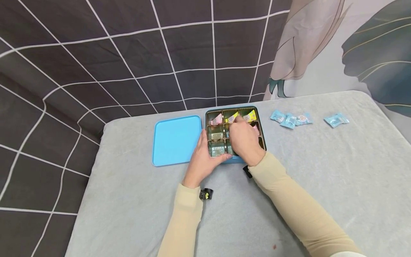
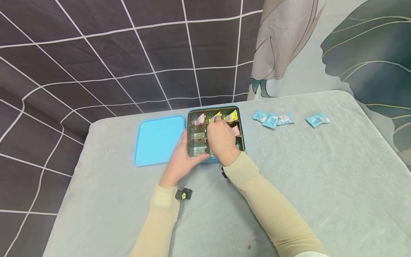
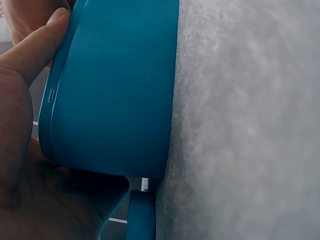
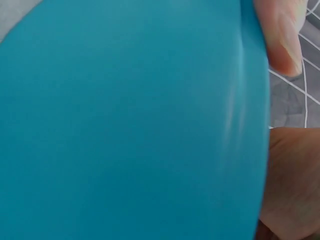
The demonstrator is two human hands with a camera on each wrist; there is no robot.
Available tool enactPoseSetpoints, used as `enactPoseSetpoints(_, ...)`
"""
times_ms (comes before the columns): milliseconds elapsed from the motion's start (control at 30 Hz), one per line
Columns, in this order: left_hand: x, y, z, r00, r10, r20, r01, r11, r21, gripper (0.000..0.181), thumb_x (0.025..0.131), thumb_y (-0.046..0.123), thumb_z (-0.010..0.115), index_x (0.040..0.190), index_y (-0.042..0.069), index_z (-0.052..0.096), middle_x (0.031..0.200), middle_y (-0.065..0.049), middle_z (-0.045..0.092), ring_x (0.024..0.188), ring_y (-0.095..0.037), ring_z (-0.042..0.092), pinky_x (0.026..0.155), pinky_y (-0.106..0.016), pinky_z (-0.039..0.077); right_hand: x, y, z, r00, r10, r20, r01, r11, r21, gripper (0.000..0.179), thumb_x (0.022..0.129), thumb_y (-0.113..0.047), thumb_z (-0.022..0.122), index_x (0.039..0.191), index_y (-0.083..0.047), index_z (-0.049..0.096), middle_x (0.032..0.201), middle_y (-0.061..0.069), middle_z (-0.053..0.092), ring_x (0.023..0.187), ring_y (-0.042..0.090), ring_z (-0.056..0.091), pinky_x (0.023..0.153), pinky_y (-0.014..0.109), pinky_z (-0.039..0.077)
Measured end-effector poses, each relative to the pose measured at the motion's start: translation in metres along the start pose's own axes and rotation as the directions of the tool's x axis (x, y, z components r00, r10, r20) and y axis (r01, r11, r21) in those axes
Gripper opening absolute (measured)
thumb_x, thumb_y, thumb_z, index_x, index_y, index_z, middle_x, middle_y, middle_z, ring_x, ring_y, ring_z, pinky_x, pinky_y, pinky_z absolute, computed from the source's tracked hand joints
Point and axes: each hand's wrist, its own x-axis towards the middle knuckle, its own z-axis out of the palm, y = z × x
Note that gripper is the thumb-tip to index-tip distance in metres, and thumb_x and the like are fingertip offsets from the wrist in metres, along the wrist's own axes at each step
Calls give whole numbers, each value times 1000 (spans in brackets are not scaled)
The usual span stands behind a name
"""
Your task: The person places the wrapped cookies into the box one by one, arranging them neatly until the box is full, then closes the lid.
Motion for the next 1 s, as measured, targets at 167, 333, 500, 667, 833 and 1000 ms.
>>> enactPoseSetpoints(167, 1, 0, 1, 1000, 1, -1, -1, 1000, 1, 124, 77, 54, 83, 161, 1, 8, 168, -15, 11, 151, -25, 19, 119, -44, 27, -1, 3, 2, 999, -18, -39, 16, 999, -46, 19, 92, -2, 61, 80, 4, 76, 100, 19, 68, 88, 36, 63, 76, 50, 57)
enactPoseSetpoints(333, 0, 0, 1, 1000, -6, -1, 6, 1000, 6, 123, 78, 54, 82, 161, 2, 8, 168, -15, 10, 152, -25, 17, 119, -43, 26, -2, 6, 3, 1000, -16, -16, 15, 997, -81, 23, 93, -14, 66, 78, 1, 76, 104, 17, 73, 99, 35, 63, 85, 47, 55)
enactPoseSetpoints(500, 0, 1, 1, 1000, -10, -3, 10, 1000, 4, 123, 78, 54, 83, 161, 2, 8, 168, -15, 10, 152, -25, 18, 119, -45, 26, -5, 10, 1, 999, -35, -21, 33, 996, -81, 27, 93, -17, 67, 75, 1, 75, 95, 17, 73, 92, 34, 63, 84, 45, 54)
enactPoseSetpoints(667, -1, 2, 0, 1000, -23, -1, 23, 1000, 0, 123, 78, 54, 83, 161, 3, 9, 168, -14, 9, 152, -26, 17, 118, -47, 27, -8, 14, -4, 1000, -21, 8, 20, 999, 36, 17, 94, -15, 69, 91, -2, 79, 97, 16, 73, 97, 35, 65, 83, 48, 55)
enactPoseSetpoints(833, -1, 1, -1, 1000, -20, -5, 20, 1000, 1, 122, 78, 53, 83, 161, 3, 9, 168, -14, 10, 152, -27, 16, 119, -48, 26, -11, 20, -8, 1000, -16, 8, 15, 991, 131, 15, 95, -12, 68, 102, -4, 78, 105, 15, 72, 104, 36, 65, 80, 51, 56)
enactPoseSetpoints(1000, -1, 1, 0, 1000, -11, 1, 11, 1000, -5, 122, 79, 52, 83, 161, 2, 9, 168, -14, 10, 152, -27, 16, 119, -48, 26, -14, 26, -11, 1000, -11, -14, 13, 986, 164, 17, 95, -12, 68, 105, -3, 77, 108, 16, 70, 102, 36, 65, 77, 52, 56)
